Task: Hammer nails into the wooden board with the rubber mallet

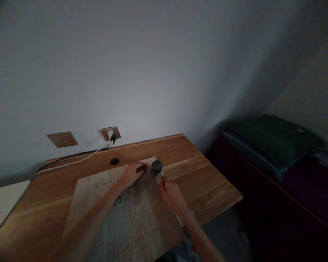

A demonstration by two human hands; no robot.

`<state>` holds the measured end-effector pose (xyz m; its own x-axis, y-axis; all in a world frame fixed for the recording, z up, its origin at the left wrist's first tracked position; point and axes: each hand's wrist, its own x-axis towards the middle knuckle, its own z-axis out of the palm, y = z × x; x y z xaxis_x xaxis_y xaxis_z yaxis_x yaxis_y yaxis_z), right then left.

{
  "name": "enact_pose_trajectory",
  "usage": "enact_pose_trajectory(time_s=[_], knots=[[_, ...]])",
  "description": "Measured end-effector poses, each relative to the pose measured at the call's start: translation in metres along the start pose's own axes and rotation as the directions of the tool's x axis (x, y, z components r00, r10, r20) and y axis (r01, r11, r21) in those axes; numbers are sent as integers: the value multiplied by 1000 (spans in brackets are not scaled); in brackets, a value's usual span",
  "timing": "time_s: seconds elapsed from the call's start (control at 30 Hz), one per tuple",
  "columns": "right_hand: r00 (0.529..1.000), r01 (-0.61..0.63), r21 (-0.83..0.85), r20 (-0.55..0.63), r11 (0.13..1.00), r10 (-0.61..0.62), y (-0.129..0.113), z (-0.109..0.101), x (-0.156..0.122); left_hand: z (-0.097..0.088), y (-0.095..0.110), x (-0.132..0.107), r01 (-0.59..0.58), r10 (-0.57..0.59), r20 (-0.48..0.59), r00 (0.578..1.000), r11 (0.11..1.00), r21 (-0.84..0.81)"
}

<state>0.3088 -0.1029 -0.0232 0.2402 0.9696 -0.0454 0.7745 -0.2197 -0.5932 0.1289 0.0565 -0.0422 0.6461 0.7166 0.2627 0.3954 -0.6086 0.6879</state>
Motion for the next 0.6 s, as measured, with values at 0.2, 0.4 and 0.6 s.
enact_pose_trajectory(time_s=[0.2,0.4,0.6], knots=[[1000,-22,8,15,1000,22,2,1,1,0,5,0,-46,45,15,999,995,84],[999,-34,44,24,998,33,-1,-2,1,1,4,0,-25,26,-18,1000,999,21],[993,-84,109,86,991,75,-11,-13,4,4,-1,1,-44,41,-58,997,998,-51]])
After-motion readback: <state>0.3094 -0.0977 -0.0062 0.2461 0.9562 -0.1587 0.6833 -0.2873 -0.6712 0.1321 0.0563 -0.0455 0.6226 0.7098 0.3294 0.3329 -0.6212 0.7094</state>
